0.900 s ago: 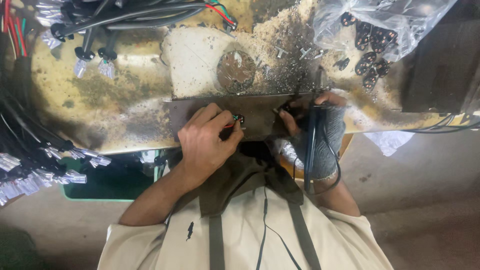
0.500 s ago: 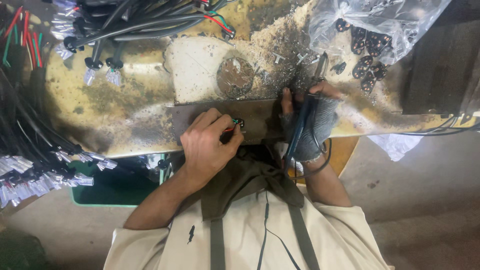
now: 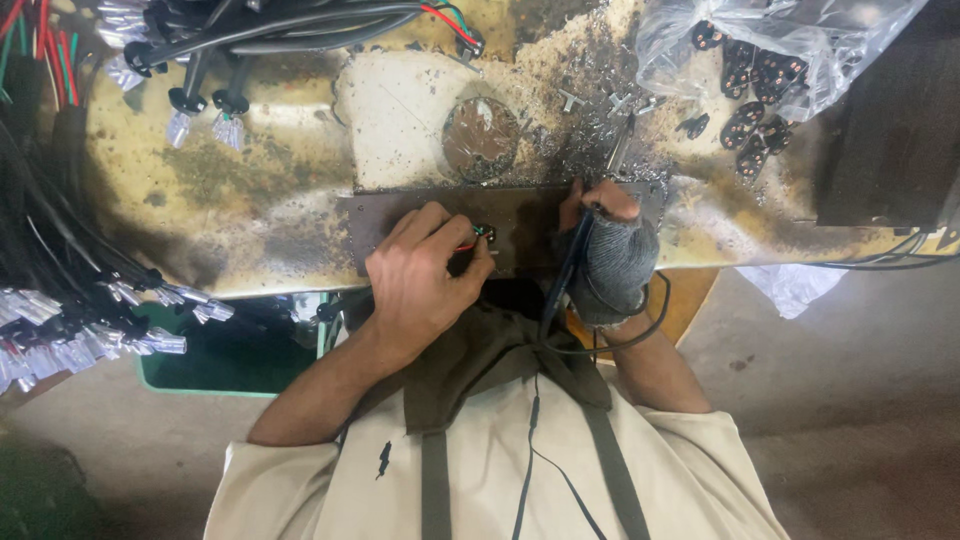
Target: The person repeatedly picks small black plastic connectors and multi-colored wires from a workbench, aligns the wires into the connector, and uses a soldering iron to heat and join the contacts. Finished units are placed on the bench as the process continues.
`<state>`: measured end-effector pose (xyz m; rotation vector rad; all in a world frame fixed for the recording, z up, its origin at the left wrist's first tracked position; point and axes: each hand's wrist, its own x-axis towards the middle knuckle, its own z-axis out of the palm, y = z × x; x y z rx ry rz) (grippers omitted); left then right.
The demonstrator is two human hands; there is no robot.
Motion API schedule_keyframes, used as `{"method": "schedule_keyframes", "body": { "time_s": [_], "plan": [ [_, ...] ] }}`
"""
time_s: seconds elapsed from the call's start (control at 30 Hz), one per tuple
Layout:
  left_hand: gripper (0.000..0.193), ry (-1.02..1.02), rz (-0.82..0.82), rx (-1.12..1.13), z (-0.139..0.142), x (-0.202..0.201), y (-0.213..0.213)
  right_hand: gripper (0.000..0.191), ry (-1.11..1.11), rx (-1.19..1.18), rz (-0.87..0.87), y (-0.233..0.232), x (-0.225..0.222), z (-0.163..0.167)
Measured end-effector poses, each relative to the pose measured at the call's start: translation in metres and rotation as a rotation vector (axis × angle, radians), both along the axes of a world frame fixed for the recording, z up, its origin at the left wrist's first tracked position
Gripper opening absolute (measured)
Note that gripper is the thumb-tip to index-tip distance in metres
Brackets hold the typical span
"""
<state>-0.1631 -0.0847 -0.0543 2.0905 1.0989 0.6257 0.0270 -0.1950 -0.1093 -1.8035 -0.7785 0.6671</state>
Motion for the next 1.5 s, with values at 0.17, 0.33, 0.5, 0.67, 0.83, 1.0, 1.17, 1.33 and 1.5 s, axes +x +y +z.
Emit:
{"method": "schedule_keyframes", "body": {
  "time_s": [0.17, 0.33, 0.5, 0.67, 0.83, 1.0, 1.17, 1.33, 1.5],
  "plan": [
    [0.019, 0.005, -0.005, -0.005, -0.012, -0.028, -0.012, 0.021, 1.166, 0.482, -0.234, -0.022, -0.017, -0.030],
    [0.018, 0.031, -0.004, 0.003, -0.019, -0.051, -0.015, 0.021, 2.470, 0.881, -0.164, -0.029, -0.033, -0.056],
    [0.020, 0.009, -0.002, 0.006, -0.017, -0.069, -0.015, 0.012, 2.426, 0.854, -0.194, -0.020, -0.053, -0.048],
    [0.021, 0.018, 0.001, 0.003, -0.014, -0.086, -0.016, 0.008, 2.601, 0.888, -0.364, -0.019, -0.073, -0.027],
    [0.019, 0.010, 0.006, 0.016, -0.012, -0.103, -0.014, 0.005, 2.444, 0.891, -0.402, -0.013, -0.089, -0.021],
    [0.020, 0.017, 0.000, 0.019, -0.009, -0.119, -0.005, 0.009, 1.770, 0.603, -0.335, -0.018, -0.117, -0.007],
    [0.017, -0.017, -0.002, 0.018, -0.008, -0.125, -0.007, 0.036, -0.501, -0.205, 0.148, -0.025, -0.128, 0.022],
    [0.017, -0.001, -0.035, 0.033, -0.013, -0.125, 0.007, 0.048, -0.043, 0.122, 0.265, 0.015, -0.145, 0.021],
    [0.016, 0.000, -0.044, 0.024, -0.013, -0.140, 0.009, 0.027, -0.527, -0.023, 0.371, 0.027, -0.165, 0.018]
  ]
}}
